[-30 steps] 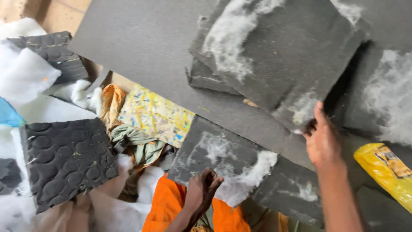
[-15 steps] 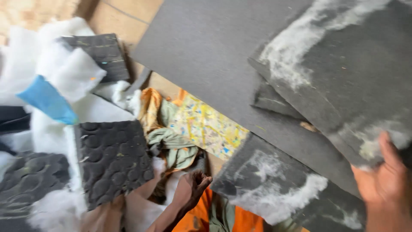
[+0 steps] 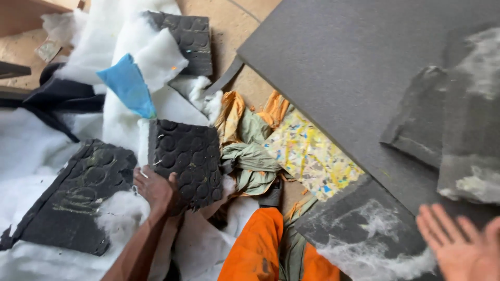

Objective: Applying glue to foam blocks and attaching polyester batting to them for upholstery padding.

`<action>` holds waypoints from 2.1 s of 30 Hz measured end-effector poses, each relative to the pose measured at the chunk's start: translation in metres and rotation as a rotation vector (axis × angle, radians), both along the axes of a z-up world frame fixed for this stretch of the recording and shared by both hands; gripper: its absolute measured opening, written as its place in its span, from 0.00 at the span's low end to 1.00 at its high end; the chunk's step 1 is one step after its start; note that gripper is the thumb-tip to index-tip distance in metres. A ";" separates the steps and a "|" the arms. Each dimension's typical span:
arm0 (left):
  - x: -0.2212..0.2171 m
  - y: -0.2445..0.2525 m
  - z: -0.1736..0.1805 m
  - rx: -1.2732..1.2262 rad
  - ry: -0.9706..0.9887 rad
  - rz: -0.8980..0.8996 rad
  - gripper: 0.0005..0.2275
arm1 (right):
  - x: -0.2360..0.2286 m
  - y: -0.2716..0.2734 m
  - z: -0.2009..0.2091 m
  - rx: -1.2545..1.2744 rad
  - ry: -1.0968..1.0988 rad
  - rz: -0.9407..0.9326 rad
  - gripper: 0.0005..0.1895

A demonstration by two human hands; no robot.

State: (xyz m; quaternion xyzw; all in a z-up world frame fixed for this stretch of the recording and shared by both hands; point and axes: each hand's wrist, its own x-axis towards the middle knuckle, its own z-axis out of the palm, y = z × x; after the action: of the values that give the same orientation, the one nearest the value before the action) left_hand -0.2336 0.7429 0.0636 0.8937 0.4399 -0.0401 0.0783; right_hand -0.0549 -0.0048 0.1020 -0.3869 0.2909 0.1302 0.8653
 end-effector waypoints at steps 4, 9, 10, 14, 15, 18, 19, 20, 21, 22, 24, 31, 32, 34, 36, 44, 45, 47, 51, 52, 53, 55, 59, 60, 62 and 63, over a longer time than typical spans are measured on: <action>-0.009 0.022 0.022 -0.089 0.230 0.199 0.32 | -0.089 0.026 -0.054 -0.148 0.212 0.338 0.20; 0.024 -0.044 0.062 -0.215 0.063 0.082 0.22 | -0.105 0.268 0.069 -0.701 0.326 0.663 0.23; 0.029 -0.058 0.063 -0.249 0.032 0.120 0.24 | -0.098 0.303 0.084 -0.723 0.446 0.987 0.29; 0.034 -0.105 0.053 -0.384 -0.113 0.122 0.28 | -0.095 0.390 0.115 -0.807 0.314 1.325 0.23; 0.038 -0.113 0.052 -0.392 -0.113 0.124 0.28 | -0.097 0.399 0.097 -0.815 0.319 1.326 0.23; 0.039 -0.137 0.048 -0.263 -0.321 -0.035 0.16 | -0.112 0.422 0.035 -0.760 0.139 1.286 0.28; 0.041 -0.142 0.045 -0.312 -0.221 0.048 0.16 | -0.118 0.429 0.007 -0.854 -0.027 1.297 0.38; 0.044 -0.147 0.043 -0.359 -0.121 0.131 0.16 | -0.122 0.437 -0.021 -0.945 -0.196 1.302 0.48; 0.042 -0.152 0.036 -0.365 -0.123 0.125 0.16 | -0.122 0.443 -0.034 -0.952 -0.192 1.297 0.48; 0.041 -0.156 0.030 -0.334 -0.108 0.162 0.15 | -0.122 0.449 -0.047 -0.911 -0.092 1.304 0.49; 0.042 -0.159 0.023 -0.301 -0.094 0.189 0.15 | -0.127 0.457 -0.083 -0.867 0.009 1.298 0.50; 0.037 -0.164 0.033 -0.316 -0.286 0.301 0.19 | -0.142 0.458 -0.060 -0.905 -0.224 1.346 0.26; 0.037 -0.164 0.036 -0.386 -0.272 0.292 0.19 | -0.147 0.455 -0.061 -0.884 -0.286 1.283 0.20; 0.036 -0.164 0.054 -0.371 -0.286 0.222 0.17 | -0.146 0.451 -0.031 -0.865 -0.313 1.267 0.17; 0.031 -0.166 0.058 -0.363 -0.303 0.146 0.17 | -0.150 0.443 -0.013 -0.856 -0.336 1.245 0.23; 0.018 -0.176 0.074 -0.679 -0.369 0.015 0.15 | -0.144 0.403 0.048 -0.898 0.258 1.458 0.43; 0.019 -0.180 0.083 -0.680 -0.369 0.014 0.15 | -0.138 0.407 0.063 -0.899 0.259 1.457 0.43; 0.022 -0.189 0.100 -0.820 -0.399 0.046 0.16 | -0.125 0.414 0.093 -0.979 0.424 1.450 0.57; 0.021 -0.218 0.118 -0.727 -0.439 -0.122 0.13 | -0.139 0.394 0.074 -1.074 0.332 1.046 0.58; 0.021 -0.221 0.118 -0.721 -0.416 -0.070 0.11 | -0.133 0.388 0.082 -1.216 0.231 1.089 0.43; 0.016 -0.225 0.119 -0.718 -0.389 -0.016 0.10 | -0.132 0.380 0.091 -1.357 0.133 1.132 0.34; 0.018 -0.221 0.134 -0.695 -0.373 0.021 0.11 | -0.142 0.348 0.070 -1.348 0.134 1.092 0.34; -0.008 -0.206 0.112 -0.453 -0.294 0.043 0.15 | -0.162 0.296 0.069 -1.411 0.106 0.857 0.27; -0.018 -0.202 0.125 -0.466 -0.289 0.027 0.15 | -0.168 0.281 0.084 -1.417 0.123 0.843 0.27; -0.020 -0.186 0.150 -0.454 -0.301 0.021 0.14 | -0.162 0.259 0.108 -1.413 0.236 0.869 0.29; -0.026 -0.175 0.154 -0.454 -0.313 0.010 0.14 | -0.161 0.247 0.116 -1.416 0.231 0.853 0.29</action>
State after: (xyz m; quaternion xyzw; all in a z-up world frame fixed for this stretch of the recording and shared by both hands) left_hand -0.2592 0.5680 0.2173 0.8465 0.4064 0.0011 0.3440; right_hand -0.2157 0.2423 0.2176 -0.9004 0.2196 0.2720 0.2589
